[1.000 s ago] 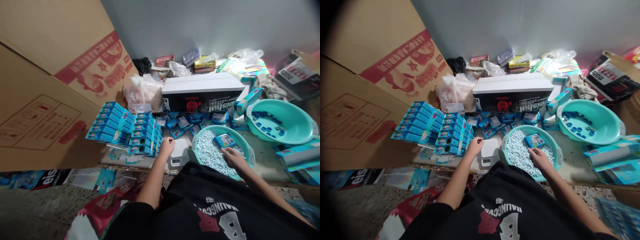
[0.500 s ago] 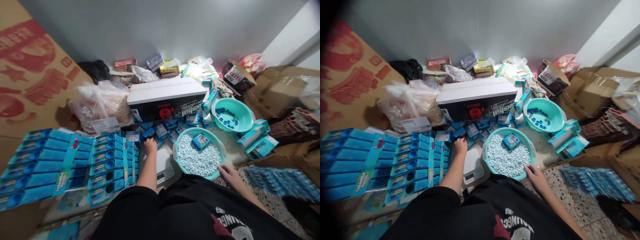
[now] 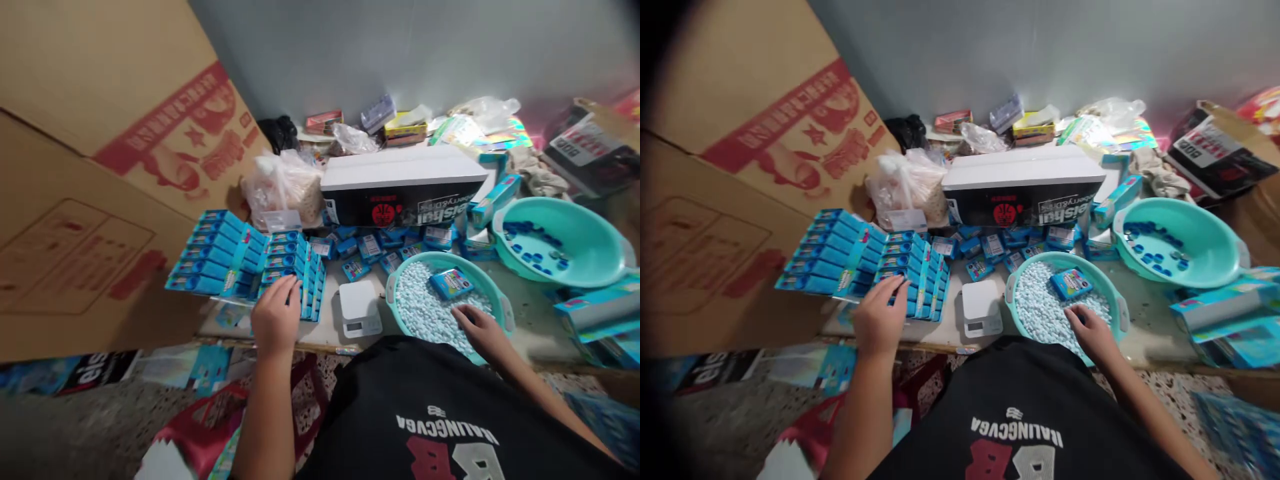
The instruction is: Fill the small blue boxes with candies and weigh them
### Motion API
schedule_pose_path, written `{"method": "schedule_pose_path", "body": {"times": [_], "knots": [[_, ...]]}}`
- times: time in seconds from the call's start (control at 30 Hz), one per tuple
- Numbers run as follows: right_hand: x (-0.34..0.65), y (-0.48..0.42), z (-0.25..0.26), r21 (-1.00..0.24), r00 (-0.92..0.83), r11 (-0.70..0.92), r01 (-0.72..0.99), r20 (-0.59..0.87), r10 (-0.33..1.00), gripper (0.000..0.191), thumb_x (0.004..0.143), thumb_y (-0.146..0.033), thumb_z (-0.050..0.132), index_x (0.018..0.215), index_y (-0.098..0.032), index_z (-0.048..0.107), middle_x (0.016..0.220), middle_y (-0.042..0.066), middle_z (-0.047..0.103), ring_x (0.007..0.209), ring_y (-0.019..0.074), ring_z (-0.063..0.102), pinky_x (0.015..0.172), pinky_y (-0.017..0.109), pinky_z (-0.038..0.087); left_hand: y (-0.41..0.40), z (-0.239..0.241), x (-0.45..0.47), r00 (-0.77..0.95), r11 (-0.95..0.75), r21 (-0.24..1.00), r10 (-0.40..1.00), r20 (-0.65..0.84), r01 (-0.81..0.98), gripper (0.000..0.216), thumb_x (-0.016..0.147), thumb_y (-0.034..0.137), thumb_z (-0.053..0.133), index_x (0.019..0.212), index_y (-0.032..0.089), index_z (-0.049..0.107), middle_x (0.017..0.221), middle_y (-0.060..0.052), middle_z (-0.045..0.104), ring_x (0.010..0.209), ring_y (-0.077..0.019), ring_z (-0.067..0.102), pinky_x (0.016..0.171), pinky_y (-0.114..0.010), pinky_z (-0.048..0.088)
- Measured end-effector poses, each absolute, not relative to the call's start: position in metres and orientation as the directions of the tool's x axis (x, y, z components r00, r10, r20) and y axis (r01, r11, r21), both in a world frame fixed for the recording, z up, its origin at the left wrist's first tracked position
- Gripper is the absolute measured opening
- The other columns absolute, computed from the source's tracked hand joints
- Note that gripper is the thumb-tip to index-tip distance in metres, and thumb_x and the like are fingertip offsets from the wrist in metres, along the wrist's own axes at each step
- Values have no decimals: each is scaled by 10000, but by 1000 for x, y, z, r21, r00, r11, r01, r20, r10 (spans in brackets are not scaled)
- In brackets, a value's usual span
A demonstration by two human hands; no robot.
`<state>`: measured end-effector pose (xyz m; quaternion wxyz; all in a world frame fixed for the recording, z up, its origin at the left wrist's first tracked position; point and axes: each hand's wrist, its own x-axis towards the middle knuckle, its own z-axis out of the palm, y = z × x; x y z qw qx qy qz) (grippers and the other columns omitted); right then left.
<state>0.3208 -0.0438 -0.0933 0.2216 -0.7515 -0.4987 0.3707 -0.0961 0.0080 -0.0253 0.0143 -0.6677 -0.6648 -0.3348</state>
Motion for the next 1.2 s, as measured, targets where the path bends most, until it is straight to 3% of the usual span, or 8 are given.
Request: {"method": "schedule_pose_path", "body": {"times": [0.1,0.23,0.33,0.53,0.8,1.07,1.13,1.2], "knots": [[308,-31,-91,-717,144,-326,616,-304,942,504,763,-732,534,750,-235,621,696,71,663,679,250,581,677,376,431,4,-8,-121,-85,-25,291,930,358,956,260,950,318,532,928,241,780,1051,-99,781,942,-282,693,908,-430,534],[306,-30,-93,-742,82,-280,609,-293,953,492,794,-713,525,780,-232,631,746,75,670,717,258,588,704,381,432,4,-2,-115,-81,22,209,957,277,978,248,924,383,573,827,249,758,998,-97,773,989,-316,659,945,-471,501],[313,-33,-99,-750,86,-284,597,-292,952,482,810,-701,523,788,-232,633,764,75,674,738,261,590,710,380,433,-3,-3,-104,-90,47,173,964,250,984,194,890,406,648,903,239,745,1078,-109,763,1071,-347,649,1048,-555,439],[323,-35,-105,-729,95,-314,608,-325,941,534,769,-743,537,795,-222,653,741,93,689,698,269,604,689,391,443,-15,-11,-92,-141,96,191,961,239,977,185,904,317,640,1050,214,690,1263,-147,714,1348,-385,532,1218,-685,179],[322,-26,-106,-725,33,-247,643,-296,955,560,780,-754,509,828,-217,661,816,101,724,740,272,640,708,383,470,-22,-3,-75,-120,119,21,987,108,993,346,962,305,515,1209,96,637,1344,-224,653,1406,-385,487,1232,-672,193],[318,-24,-104,-759,-7,-218,613,-281,960,514,775,-721,572,827,-217,661,839,92,720,787,264,632,744,379,475,-13,-5,-96,-101,94,133,994,46,987,329,879,281,618,1168,127,651,1300,-191,674,1284,-332,600,1257,-538,253],[317,-22,-103,-794,3,-254,552,-303,953,486,761,-694,618,813,-213,649,788,73,680,746,230,596,694,350,460,-13,-2,-101,-105,98,151,994,41,984,293,877,291,631,1141,166,658,1284,-156,692,1283,-325,605,1256,-569,237],[312,-19,-99,-825,4,-386,412,-422,907,473,746,-673,657,842,-210,624,702,27,592,622,168,514,562,293,393,-15,2,-100,-123,112,179,991,55,977,259,881,314,646,1112,197,662,1277,-140,702,1309,-332,589,1248,-617,215]]}}
